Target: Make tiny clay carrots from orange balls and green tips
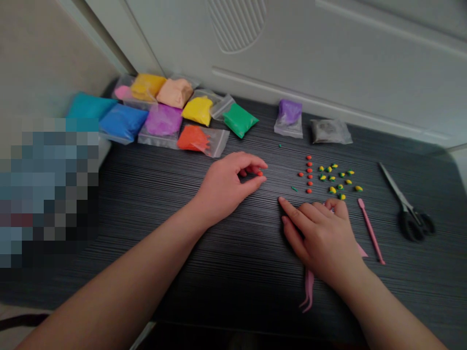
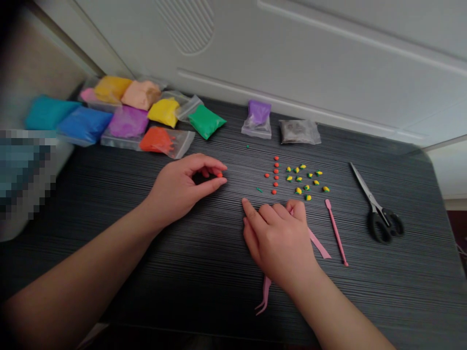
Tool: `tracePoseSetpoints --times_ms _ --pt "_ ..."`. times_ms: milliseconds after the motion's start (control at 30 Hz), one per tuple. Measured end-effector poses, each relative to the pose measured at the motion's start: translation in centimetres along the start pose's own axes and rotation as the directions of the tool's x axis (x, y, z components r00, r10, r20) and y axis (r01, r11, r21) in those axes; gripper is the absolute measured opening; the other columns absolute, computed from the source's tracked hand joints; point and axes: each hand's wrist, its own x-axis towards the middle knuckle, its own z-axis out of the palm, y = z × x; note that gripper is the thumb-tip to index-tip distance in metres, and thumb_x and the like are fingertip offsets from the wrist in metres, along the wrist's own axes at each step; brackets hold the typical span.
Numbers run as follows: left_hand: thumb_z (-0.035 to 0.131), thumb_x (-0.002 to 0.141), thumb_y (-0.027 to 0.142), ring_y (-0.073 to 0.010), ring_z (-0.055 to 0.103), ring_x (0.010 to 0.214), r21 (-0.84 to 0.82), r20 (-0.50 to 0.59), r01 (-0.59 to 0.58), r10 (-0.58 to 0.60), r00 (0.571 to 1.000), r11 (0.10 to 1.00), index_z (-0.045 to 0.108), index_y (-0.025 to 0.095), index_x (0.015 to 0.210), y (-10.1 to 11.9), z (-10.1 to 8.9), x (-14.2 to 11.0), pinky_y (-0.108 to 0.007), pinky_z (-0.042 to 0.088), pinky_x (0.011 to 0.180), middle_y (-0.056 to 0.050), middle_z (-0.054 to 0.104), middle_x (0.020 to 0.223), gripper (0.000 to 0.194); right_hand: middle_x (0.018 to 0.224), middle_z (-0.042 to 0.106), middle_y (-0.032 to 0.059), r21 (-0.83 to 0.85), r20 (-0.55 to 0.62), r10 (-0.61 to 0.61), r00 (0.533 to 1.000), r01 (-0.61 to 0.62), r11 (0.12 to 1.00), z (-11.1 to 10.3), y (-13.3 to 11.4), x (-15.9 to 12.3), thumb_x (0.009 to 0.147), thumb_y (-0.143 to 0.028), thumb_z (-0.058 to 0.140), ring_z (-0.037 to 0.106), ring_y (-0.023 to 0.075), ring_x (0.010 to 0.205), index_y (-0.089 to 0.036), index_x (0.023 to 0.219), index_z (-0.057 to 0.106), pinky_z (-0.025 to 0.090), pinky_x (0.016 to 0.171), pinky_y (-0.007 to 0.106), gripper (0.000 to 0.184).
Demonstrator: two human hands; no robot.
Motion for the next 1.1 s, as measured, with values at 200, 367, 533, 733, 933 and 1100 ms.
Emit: tracePoseSetpoints --times_ms 200,367,533,733,933,1100 --pt "0.056 0.072 0.021 -0.0119 0.054 0.075 -0.002 -0.002 -0.019 0.019 1.0 1.0 0.062 0.018 0.082 -0.1 0.0 0.0 -0.024 0.042 0.068 0.0 0.061 0.081 0.012 0.071 0.057 0.0008 0.006 -0.018 -0.023 1.0 0.023 1.0 -0.3 -0.1 -0.5 0.084 -0.029 0.042 0.045 0.015 0.068 -0.023 0.113 0.053 0.022 0.075 0.037 0.032" --pt "0.057 0.072 0.026 -0.0124 0.054 0.073 0.0 -0.013 -0.012 0.012 1.0 1.0 0.063 0.018 0.08 0.0 -0.1 -0.1 -0.024 0.042 0.067 0.0 0.062 0.079 0.013 0.07 0.057 0.0015 0.015 -0.026 -0.01 1.0 0.01 1.0 -0.1 0.0 -0.1 0.083 -0.027 0.043 0.045 0.0141 0.066 -0.02 0.116 0.051 0.023 0.074 0.035 0.035" --pt "0.053 0.075 0.028 -0.0121 0.055 0.074 -0.001 -0.01 0.0 0.0 1.0 1.0 0.064 0.019 0.086 0.0 -0.2 -0.1 -0.023 0.042 0.068 -0.001 0.064 0.083 0.019 0.069 0.055 0.0007 0.091 -0.065 0.012 0.998 -0.006 0.996 -0.2 0.4 0.0 0.083 -0.026 0.044 0.045 0.0131 0.065 -0.018 0.118 0.049 0.025 0.072 0.033 0.036" --pt "0.051 0.076 0.025 -0.0117 0.057 0.073 -0.039 -0.021 0.029 -0.03 0.999 0.999 0.063 0.02 0.094 -0.1 0.0 -0.2 -0.023 0.043 0.067 -0.001 0.065 0.085 0.022 0.068 0.054 0.0 0.166 -0.099 0.051 0.994 -0.034 0.986 -0.4 1.1 -0.1 0.083 -0.025 0.044 0.044 0.0126 0.063 -0.02 0.111 0.054 0.026 0.07 0.032 0.03" --pt "0.058 0.071 0.022 -0.0112 0.055 0.071 -0.039 -0.023 0.021 -0.022 0.999 0.999 0.062 0.019 0.085 0.1 0.1 -0.1 -0.022 0.042 0.065 0.001 0.063 0.079 0.016 0.07 0.056 0.0007 0.193 -0.103 0.101 0.99 -0.08 0.978 -0.6 1.7 -0.1 0.083 -0.026 0.046 0.047 0.0136 0.065 -0.022 0.106 0.057 0.027 0.07 0.033 0.026" --pt "0.058 0.071 0.024 -0.0109 0.054 0.071 -0.023 -0.012 0.012 -0.012 1.0 1.0 0.061 0.018 0.077 0.1 -0.1 -0.1 -0.022 0.041 0.065 0.002 0.062 0.076 0.009 0.072 0.056 0.0009 0.213 -0.117 0.1 0.988 -0.074 0.974 -0.6 1.7 -0.2 0.082 -0.026 0.047 0.048 0.0142 0.067 -0.023 0.104 0.057 0.029 0.071 0.034 0.025"
